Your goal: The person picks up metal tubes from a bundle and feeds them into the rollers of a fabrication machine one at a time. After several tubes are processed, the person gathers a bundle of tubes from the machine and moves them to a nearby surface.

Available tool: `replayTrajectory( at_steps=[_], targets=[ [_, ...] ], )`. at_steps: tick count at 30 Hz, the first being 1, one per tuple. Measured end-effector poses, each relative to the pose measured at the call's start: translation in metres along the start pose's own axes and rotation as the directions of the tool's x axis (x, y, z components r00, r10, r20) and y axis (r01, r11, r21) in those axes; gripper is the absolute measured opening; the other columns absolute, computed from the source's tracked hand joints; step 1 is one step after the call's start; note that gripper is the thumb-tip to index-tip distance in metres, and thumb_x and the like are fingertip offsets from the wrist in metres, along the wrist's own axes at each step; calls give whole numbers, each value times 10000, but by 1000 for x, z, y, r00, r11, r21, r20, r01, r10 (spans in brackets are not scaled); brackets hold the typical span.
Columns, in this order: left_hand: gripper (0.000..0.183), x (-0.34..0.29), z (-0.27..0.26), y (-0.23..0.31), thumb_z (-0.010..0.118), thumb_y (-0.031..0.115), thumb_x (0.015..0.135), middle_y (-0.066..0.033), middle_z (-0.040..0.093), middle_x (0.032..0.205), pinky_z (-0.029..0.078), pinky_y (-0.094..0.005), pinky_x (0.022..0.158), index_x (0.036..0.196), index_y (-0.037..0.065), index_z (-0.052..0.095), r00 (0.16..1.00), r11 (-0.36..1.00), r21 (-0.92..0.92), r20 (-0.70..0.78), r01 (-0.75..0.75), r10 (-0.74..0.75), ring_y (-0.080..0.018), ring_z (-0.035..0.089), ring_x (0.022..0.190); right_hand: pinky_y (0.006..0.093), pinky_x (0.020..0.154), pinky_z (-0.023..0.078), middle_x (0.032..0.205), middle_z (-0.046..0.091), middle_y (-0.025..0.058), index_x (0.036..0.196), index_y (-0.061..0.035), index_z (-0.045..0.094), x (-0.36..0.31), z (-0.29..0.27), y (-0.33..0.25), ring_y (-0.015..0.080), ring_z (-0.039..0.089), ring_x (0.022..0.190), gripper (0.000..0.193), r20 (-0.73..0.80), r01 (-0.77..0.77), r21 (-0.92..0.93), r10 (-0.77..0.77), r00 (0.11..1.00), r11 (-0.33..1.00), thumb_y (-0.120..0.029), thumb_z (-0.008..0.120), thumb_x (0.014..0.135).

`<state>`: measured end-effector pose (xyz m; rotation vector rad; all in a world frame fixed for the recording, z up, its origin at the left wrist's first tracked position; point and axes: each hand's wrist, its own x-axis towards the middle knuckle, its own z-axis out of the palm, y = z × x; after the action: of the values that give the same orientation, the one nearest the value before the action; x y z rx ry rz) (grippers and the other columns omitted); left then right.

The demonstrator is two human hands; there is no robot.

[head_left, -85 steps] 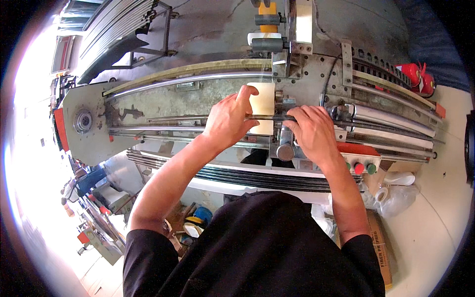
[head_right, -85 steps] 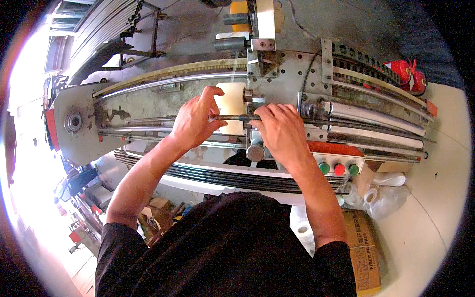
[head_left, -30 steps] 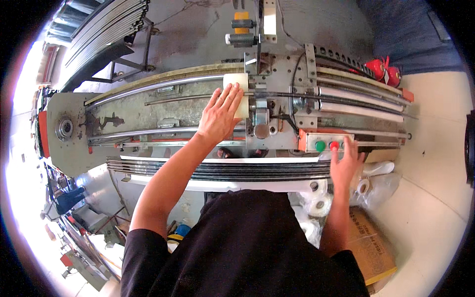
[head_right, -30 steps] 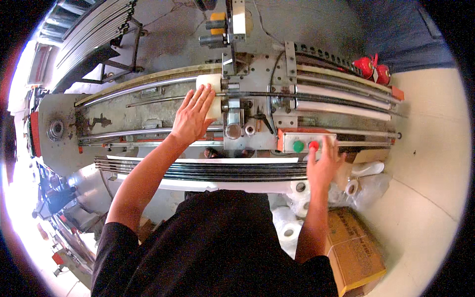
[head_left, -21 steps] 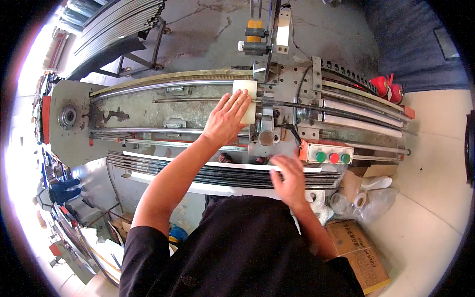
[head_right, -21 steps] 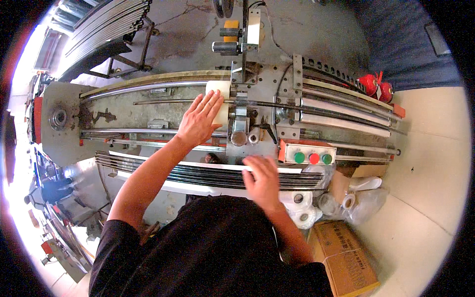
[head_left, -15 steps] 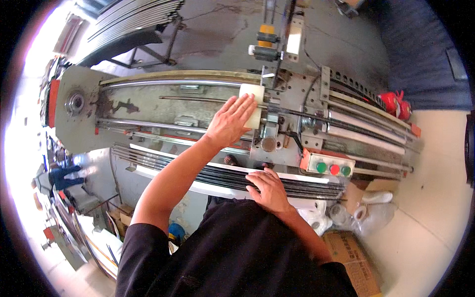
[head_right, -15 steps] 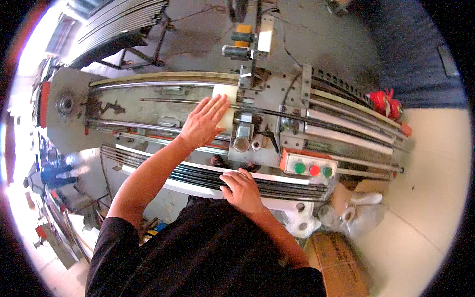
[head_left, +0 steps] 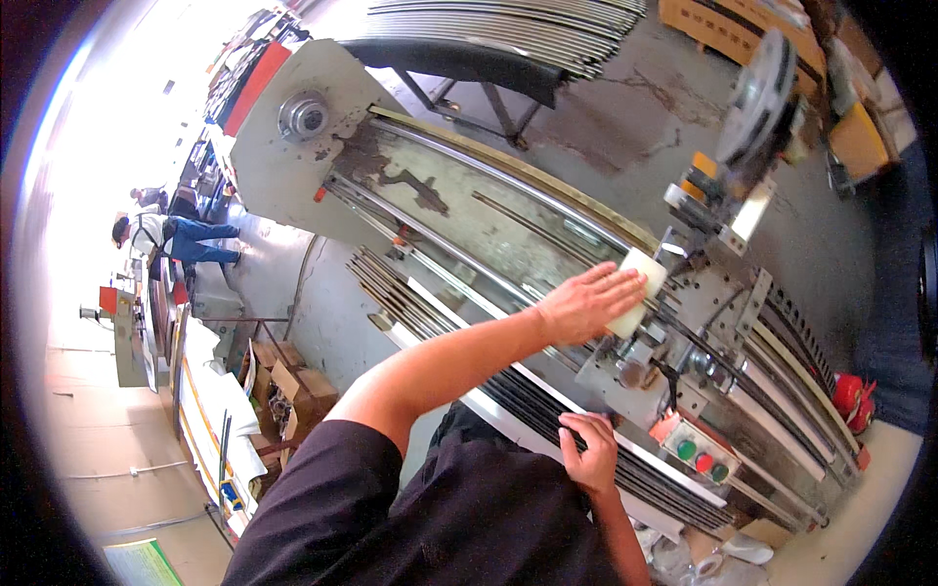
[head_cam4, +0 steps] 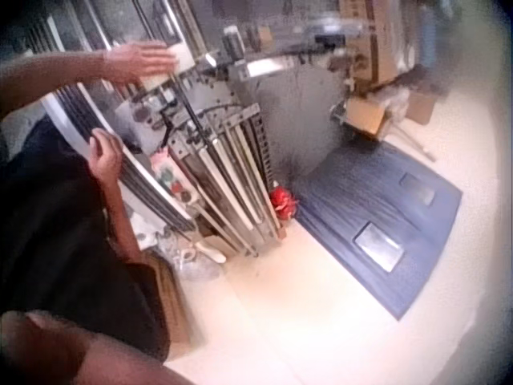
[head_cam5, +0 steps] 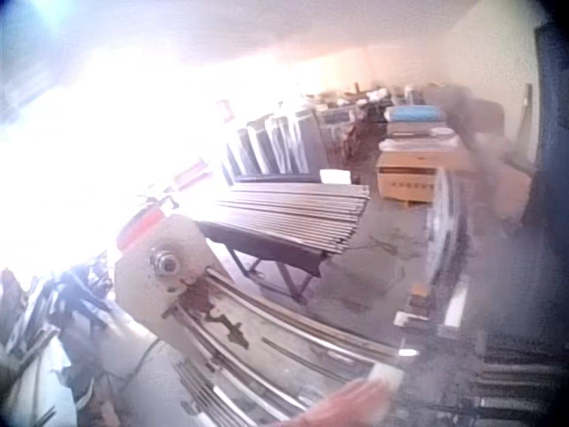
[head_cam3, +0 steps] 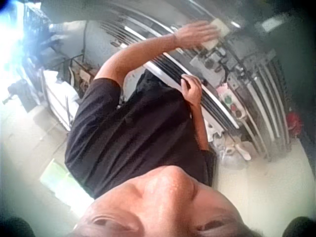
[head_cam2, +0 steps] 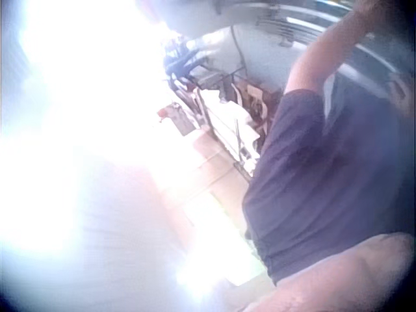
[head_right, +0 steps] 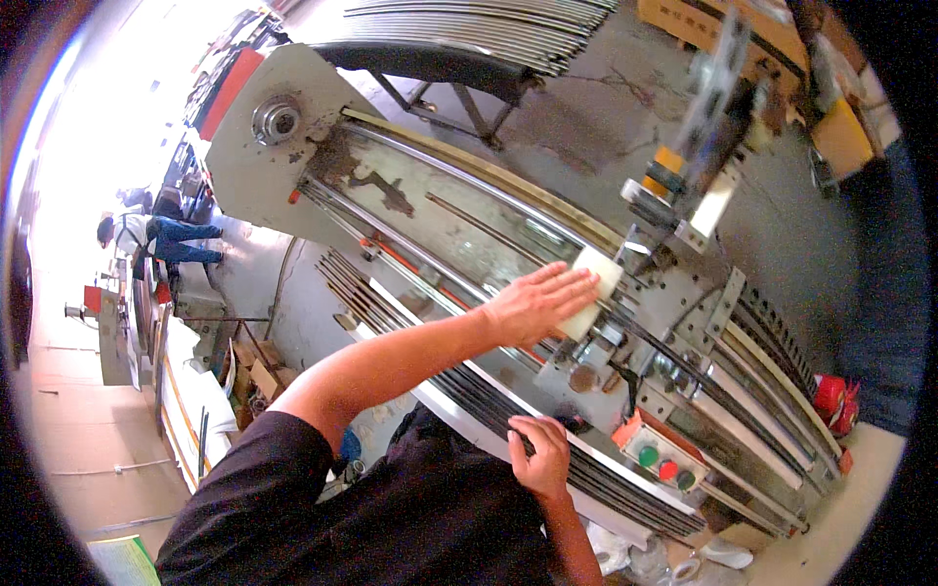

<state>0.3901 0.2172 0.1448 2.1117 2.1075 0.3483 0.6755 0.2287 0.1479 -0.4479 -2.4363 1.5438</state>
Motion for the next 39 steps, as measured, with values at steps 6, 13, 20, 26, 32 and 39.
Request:
replayTrajectory(
  at_steps=[6,13,20,26,32,39],
  targets=[
    [953,-56,-5,-74,820,351,823,-141,366,1715,228,-481,1328,1608,21,394,993,998,5,-109,-56,56,-279,307,1613,483,1002,525,1038,787,122,1012,-35,765,86,139,-52,336,731,988,120,-165,85,25,-80,983,996,-66,707,911],
    [905,-132,-40,-175,797,334,856,-136,354,1721,216,-484,1329,1610,25,403,981,999,24,-186,-42,46,-281,296,1616,495,1043,494,1137,767,155,1088,-15,743,173,258,-156,363,699,1074,176,-191,49,-196,-87,978,979,-53,698,923],
    [882,-223,-84,-322,793,302,882,-161,375,1709,267,-496,1311,1619,34,390,998,999,-33,-53,-33,31,-307,324,1602,522,1048,489,1229,753,173,1196,-16,736,206,322,-188,391,695,1118,284,-284,-126,-362,19,959,923,-114,734,929],
    [911,-301,-144,-412,840,217,864,-149,357,1723,261,-478,1323,1632,62,376,997,996,-29,10,82,-81,-310,326,1604,505,1115,456,1362,705,169,1310,-8,703,234,335,-235,344,653,1270,408,-335,-170,-471,2,942,866,-132,738,924],
    [903,-365,-182,-510,813,251,887,-154,321,1739,245,-482,1332,1641,52,357,996,989,131,53,71,-78,-320,297,1615,513,1188,402,1439,657,192,1411,19,624,257,360,-253,358,610,1364,531,-340,-76,-574,-153,928,815,-155,726,919],
    [932,-391,-193,-552,826,173,824,-174,347,1723,254,-503,1326,1629,31,377,992,983,145,40,110,-117,-350,311,1605,563,1236,380,1489,545,358,1560,13,445,324,355,-227,521,552,1372,708,-89,-346,-297,335,938,890,-251,723,965]
  ],
)
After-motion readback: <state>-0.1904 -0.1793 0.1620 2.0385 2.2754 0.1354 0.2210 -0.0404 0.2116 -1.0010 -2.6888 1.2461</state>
